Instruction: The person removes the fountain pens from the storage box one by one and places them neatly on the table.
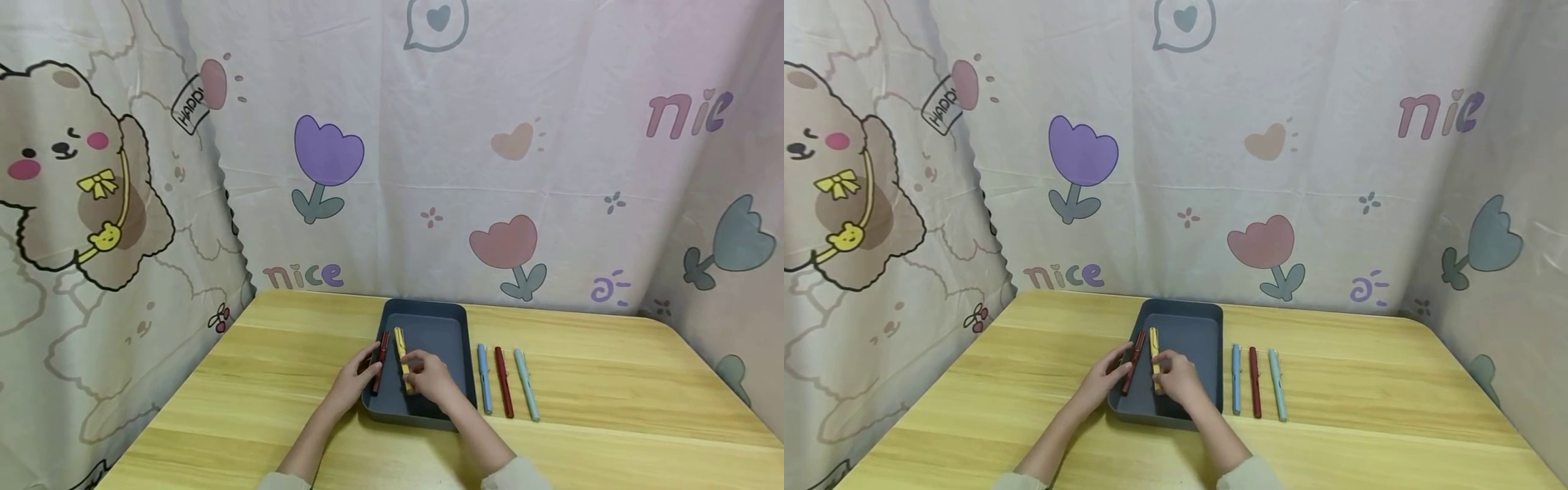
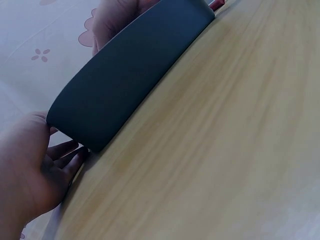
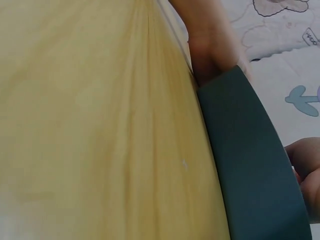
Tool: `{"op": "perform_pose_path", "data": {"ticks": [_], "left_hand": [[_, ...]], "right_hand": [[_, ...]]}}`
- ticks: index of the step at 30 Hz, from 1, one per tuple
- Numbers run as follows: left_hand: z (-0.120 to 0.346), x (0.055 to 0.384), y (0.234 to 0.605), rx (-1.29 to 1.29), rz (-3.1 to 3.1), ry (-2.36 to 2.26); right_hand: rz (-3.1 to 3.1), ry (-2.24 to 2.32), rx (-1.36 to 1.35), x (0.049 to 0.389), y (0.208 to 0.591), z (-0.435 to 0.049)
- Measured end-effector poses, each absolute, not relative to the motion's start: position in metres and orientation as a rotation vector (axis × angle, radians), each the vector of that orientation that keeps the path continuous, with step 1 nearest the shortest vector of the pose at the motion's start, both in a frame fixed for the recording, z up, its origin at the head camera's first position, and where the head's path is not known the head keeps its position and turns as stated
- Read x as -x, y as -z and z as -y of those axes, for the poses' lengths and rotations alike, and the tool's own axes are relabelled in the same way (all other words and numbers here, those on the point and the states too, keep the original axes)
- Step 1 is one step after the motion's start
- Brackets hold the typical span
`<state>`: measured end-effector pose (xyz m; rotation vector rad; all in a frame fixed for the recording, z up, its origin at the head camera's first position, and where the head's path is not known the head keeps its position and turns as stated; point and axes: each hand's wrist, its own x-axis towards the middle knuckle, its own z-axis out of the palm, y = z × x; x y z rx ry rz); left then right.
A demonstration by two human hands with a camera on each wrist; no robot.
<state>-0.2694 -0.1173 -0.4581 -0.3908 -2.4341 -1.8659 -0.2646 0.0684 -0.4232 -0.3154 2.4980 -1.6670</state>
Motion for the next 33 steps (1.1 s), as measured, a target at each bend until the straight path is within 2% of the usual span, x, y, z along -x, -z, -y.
{"op": "perform_pose_path", "data": {"ticks": [33], "left_hand": [[0.117, 0.268, 0.457, 0.354, 2.420, 1.881]], "right_hand": [[-2.445, 1.798, 0.415, 0.230, 0.395, -0.127]]}}
